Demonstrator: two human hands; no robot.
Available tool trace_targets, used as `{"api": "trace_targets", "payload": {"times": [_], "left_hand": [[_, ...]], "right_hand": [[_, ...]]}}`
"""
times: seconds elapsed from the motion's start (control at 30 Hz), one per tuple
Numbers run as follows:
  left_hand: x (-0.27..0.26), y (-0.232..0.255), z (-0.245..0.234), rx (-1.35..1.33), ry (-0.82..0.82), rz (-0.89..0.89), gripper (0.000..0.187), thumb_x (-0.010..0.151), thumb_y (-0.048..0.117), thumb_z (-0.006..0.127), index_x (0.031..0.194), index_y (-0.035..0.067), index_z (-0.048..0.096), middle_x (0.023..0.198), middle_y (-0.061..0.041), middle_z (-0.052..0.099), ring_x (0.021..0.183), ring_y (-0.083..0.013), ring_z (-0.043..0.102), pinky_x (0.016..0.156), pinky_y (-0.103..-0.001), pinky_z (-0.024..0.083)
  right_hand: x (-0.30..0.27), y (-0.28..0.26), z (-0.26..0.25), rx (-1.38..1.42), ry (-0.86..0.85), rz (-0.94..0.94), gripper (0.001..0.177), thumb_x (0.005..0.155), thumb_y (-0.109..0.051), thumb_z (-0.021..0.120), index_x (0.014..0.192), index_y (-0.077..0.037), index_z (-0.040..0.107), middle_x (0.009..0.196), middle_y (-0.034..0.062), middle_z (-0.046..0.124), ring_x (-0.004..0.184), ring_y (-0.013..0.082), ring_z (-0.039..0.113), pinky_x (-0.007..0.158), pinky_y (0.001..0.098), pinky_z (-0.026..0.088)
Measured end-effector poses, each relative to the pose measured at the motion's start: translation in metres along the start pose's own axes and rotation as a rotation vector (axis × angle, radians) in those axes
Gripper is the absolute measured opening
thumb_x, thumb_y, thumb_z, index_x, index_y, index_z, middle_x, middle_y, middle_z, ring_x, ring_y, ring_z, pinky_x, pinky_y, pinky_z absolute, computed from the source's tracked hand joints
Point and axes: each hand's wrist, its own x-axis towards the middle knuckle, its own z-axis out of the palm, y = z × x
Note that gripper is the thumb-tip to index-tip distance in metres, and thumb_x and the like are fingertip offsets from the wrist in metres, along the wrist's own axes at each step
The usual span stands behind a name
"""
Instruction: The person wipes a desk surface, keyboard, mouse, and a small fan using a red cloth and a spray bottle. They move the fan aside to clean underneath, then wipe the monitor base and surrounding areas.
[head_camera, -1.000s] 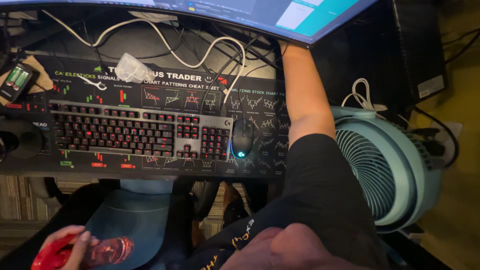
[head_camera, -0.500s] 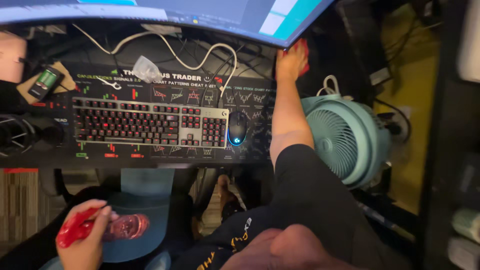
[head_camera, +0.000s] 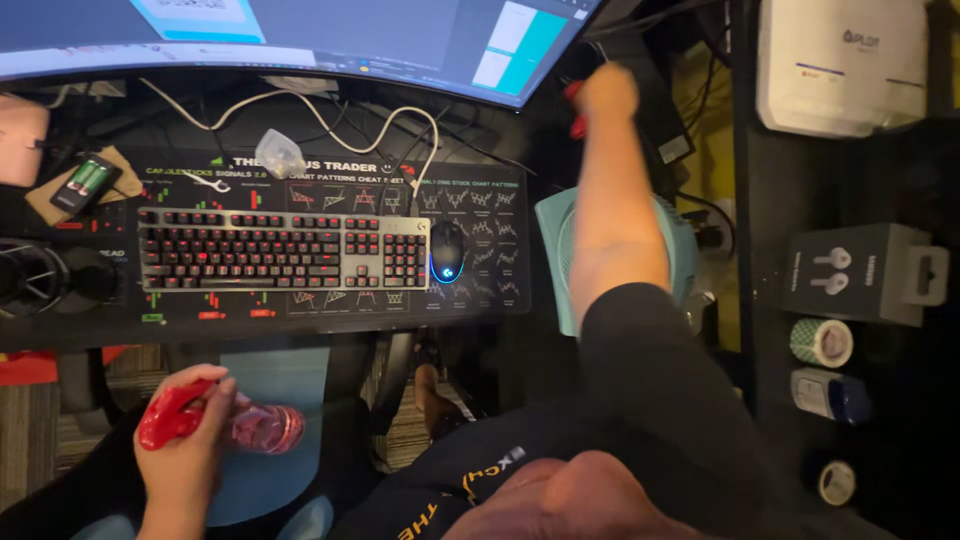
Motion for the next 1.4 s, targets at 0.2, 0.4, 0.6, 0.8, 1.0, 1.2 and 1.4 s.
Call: {"api": "trace_targets", "payload": {"times": [0.2, 0.4, 0.6, 0.8, 1.0, 1.2, 1.4], "left_hand": [[0.005, -0.015, -0.006, 0.104, 0.007, -0.028, 0.018, 0.099, -0.002, 0.069, 0.116, 0.000, 0.065, 0.090, -0.008, 0.069, 0.088, -0.0138, 0.069, 0.079, -0.026, 0.055], [0.013, -0.027, -0.010, 0.181, 0.131, -0.026, 0.017, 0.100, -0.003, 0.068, 0.117, -0.002, 0.065, 0.090, -0.009, 0.070, 0.089, -0.0141, 0.069, 0.079, -0.026, 0.055], [0.016, -0.030, -0.014, 0.184, 0.091, 0.042, 0.011, 0.107, -0.004, 0.067, 0.116, -0.004, 0.061, 0.093, -0.010, 0.069, 0.088, -0.0135, 0.069, 0.087, -0.027, 0.056], [0.010, -0.015, -0.012, 0.116, 0.071, -0.015, 0.018, 0.103, -0.004, 0.068, 0.120, -0.002, 0.062, 0.095, -0.009, 0.069, 0.091, -0.0139, 0.069, 0.083, -0.028, 0.057], [0.001, 0.006, -0.006, 0.032, 0.020, 0.004, 0.019, 0.100, -0.004, 0.070, 0.118, -0.001, 0.064, 0.094, -0.007, 0.067, 0.091, -0.0139, 0.068, 0.083, -0.027, 0.056], [-0.006, 0.019, 0.001, 0.013, -0.021, 0.047, 0.017, 0.101, -0.001, 0.070, 0.117, 0.000, 0.064, 0.094, -0.006, 0.067, 0.091, -0.0136, 0.068, 0.084, -0.027, 0.056], [0.000, 0.014, 0.001, 0.069, -0.020, -0.001, 0.021, 0.099, -0.002, 0.069, 0.119, 0.002, 0.064, 0.097, -0.006, 0.067, 0.088, -0.0133, 0.068, 0.082, -0.026, 0.056]], "right_hand": [[0.080, 0.080, -0.023, 0.183, 0.432, -0.011, 0.027, 0.085, -0.020, 0.068, 0.110, -0.009, 0.073, 0.113, 0.0179, 0.073, 0.107, 0.0381, 0.071, 0.090, 0.0498, 0.057], [0.144, 0.035, 0.021, 0.127, 0.450, 0.063, 0.064, 0.084, -0.058, 0.064, 0.142, -0.031, 0.054, 0.147, 0.0214, 0.043, 0.131, 0.0455, 0.045, 0.100, 0.0612, 0.038], [0.142, 0.051, 0.038, -0.130, 0.192, 0.094, 0.063, 0.091, -0.063, 0.050, 0.146, -0.031, 0.048, 0.154, 0.0170, 0.036, 0.140, 0.0426, 0.037, 0.104, 0.0647, 0.032], [0.078, 0.110, -0.008, -0.330, -0.009, 0.103, 0.052, 0.089, -0.055, 0.058, 0.132, -0.025, 0.057, 0.139, 0.0165, 0.048, 0.126, 0.0394, 0.048, 0.096, 0.0595, 0.040], [0.001, 0.115, -0.071, -0.613, -0.177, 0.108, 0.042, 0.088, -0.046, 0.065, 0.118, -0.018, 0.066, 0.124, 0.0161, 0.060, 0.112, 0.0362, 0.059, 0.089, 0.0543, 0.047], [0.002, 0.029, -0.082, -0.640, -0.161, -0.115, 0.033, 0.086, -0.038, 0.073, 0.105, -0.011, 0.076, 0.109, 0.0156, 0.072, 0.099, 0.0330, 0.069, 0.082, 0.0491, 0.055], [-0.019, -0.036, 0.001, -0.277, -0.319, -0.017, 0.024, 0.088, -0.029, 0.072, 0.096, -0.009, 0.081, 0.099, 0.0129, 0.080, 0.090, 0.0282, 0.078, 0.078, 0.0440, 0.060]]}}
